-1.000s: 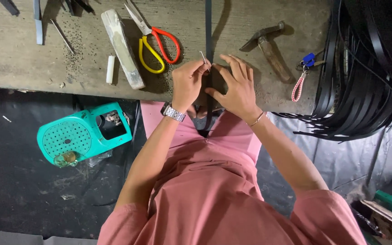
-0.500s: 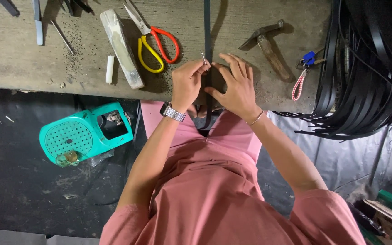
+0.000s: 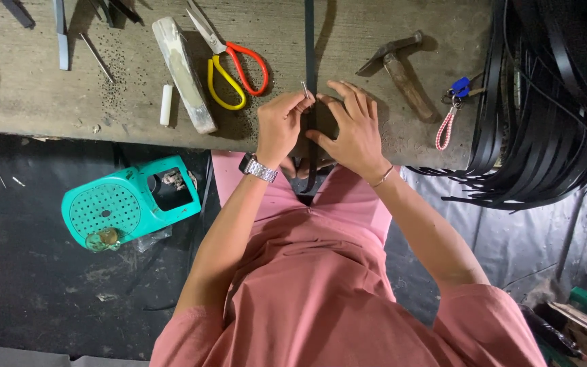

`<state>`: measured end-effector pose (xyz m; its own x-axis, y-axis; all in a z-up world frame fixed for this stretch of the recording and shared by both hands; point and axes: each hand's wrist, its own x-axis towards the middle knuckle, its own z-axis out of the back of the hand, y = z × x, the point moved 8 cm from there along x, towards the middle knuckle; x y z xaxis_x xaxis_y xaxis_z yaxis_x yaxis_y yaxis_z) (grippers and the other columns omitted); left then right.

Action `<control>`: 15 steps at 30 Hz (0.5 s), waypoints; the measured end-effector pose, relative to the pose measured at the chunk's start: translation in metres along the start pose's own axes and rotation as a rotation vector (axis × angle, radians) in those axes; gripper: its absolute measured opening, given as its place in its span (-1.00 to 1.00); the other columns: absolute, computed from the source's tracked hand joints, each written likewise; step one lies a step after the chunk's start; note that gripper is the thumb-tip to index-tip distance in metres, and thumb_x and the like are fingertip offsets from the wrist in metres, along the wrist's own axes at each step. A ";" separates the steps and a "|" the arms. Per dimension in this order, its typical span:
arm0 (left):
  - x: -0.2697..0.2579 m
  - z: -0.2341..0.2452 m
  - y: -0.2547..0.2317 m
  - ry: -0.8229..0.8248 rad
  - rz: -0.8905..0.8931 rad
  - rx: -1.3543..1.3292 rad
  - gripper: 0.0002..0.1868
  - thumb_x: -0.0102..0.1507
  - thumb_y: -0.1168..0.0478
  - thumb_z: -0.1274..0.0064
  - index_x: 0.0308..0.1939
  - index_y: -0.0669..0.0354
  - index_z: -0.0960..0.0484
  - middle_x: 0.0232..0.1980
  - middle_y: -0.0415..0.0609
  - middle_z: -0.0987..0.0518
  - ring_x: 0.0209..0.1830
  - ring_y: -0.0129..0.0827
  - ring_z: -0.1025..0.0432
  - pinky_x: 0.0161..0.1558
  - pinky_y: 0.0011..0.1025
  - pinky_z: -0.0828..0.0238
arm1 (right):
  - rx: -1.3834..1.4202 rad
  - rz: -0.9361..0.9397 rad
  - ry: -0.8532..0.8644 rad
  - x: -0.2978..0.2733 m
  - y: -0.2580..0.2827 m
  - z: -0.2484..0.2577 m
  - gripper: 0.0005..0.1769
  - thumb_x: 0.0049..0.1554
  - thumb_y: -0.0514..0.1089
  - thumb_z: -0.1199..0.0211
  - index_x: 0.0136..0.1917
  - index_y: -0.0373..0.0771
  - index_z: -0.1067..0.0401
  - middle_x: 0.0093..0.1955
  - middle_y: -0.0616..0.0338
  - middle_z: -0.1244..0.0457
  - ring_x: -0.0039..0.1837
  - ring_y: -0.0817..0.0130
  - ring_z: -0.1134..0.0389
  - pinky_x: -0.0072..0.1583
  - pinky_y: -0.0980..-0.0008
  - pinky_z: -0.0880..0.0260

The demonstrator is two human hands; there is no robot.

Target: Punching holes in a leather strap using a manual punch and a hammer on a workbench.

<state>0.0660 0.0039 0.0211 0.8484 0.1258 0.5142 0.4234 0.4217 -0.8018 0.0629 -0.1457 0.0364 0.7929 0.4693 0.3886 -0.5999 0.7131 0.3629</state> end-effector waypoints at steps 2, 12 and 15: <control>-0.001 0.000 -0.001 0.004 -0.025 0.016 -0.85 0.27 0.46 -0.20 -0.30 0.12 -0.73 -0.37 -0.09 -0.69 -0.34 -0.16 -0.63 -0.24 -0.37 -0.58 | 0.004 0.002 -0.004 -0.002 -0.002 -0.002 -0.24 0.07 0.37 -0.44 0.31 -0.18 -0.45 0.41 0.03 -0.19 0.46 -0.02 -0.18 0.27 0.04 -0.17; -0.009 -0.007 -0.006 0.124 -0.118 0.127 -0.79 0.27 0.53 -0.08 -0.27 0.14 -0.70 -0.38 -0.08 -0.63 -0.34 -0.11 -0.62 -0.25 -0.30 -0.60 | -0.251 -0.108 -0.028 0.006 -0.034 0.025 -0.67 0.36 0.10 -0.21 0.27 -0.10 -0.47 0.25 0.10 -0.21 0.26 0.06 -0.27 0.18 0.08 -0.24; -0.012 -0.014 0.000 0.275 -0.109 0.108 -0.79 0.29 0.57 -0.11 -0.05 0.31 -0.69 -0.12 0.07 -0.68 -0.22 -0.29 -0.60 -0.14 -0.44 -0.67 | -0.763 -0.359 0.082 0.009 -0.074 0.050 -0.34 0.23 0.26 -0.40 0.40 -0.16 -0.38 0.27 0.10 -0.29 0.19 0.19 -0.24 0.07 0.21 -0.17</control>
<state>0.0601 -0.0103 0.0108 0.8601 -0.1672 0.4820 0.4932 0.5137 -0.7020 0.1091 -0.2201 0.0552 0.9444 0.1627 0.2857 -0.0972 0.9683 -0.2301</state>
